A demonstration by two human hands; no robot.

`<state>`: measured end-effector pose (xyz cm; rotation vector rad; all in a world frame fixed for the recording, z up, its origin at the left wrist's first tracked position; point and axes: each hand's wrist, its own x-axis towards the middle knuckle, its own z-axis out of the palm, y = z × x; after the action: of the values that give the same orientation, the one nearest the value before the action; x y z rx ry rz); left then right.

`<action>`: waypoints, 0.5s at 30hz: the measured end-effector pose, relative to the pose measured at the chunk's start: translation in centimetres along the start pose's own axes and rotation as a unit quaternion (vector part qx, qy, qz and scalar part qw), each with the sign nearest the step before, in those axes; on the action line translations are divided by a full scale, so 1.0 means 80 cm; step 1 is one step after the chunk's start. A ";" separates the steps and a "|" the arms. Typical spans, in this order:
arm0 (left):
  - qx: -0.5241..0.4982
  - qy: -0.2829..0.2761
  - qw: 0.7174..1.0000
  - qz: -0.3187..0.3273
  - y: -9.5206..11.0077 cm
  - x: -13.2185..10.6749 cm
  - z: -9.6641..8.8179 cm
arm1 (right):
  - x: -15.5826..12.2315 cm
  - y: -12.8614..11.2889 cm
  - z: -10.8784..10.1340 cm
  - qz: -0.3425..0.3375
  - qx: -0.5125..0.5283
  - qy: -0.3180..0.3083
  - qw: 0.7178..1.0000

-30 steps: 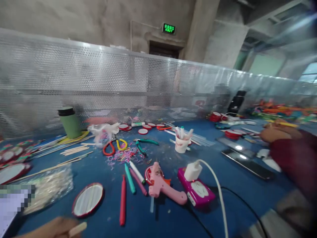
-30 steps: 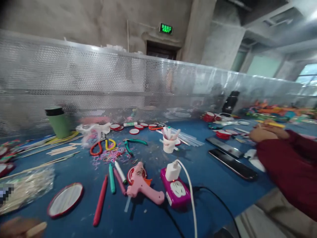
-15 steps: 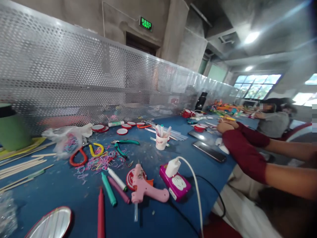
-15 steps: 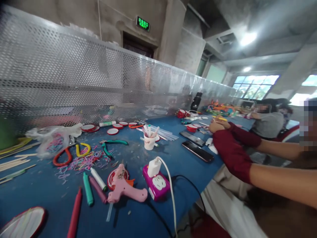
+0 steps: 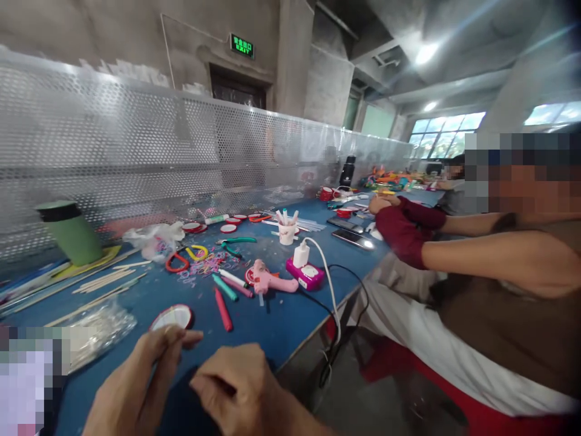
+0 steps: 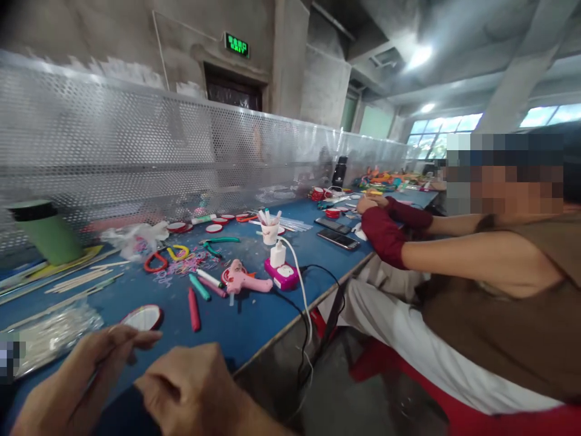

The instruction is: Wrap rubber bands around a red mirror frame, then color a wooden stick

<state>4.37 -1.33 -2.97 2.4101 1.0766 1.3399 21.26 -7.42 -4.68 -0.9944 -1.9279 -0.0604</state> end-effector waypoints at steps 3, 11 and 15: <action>-0.060 -0.045 0.996 -0.053 0.020 0.016 -0.011 | 0.022 -0.016 -0.035 -0.010 -0.027 0.001 1.000; -0.254 -0.089 0.950 -0.158 0.029 0.027 -0.002 | 0.071 0.039 -0.077 -0.040 -0.378 -0.043 0.924; -0.289 -0.106 0.935 -0.177 0.028 0.020 0.002 | 0.089 0.040 -0.064 -0.108 -0.434 -0.150 0.882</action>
<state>6.14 -1.84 -0.96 1.7797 0.8521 1.0545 25.36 -3.04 2.51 -1.4023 -2.3319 -1.0323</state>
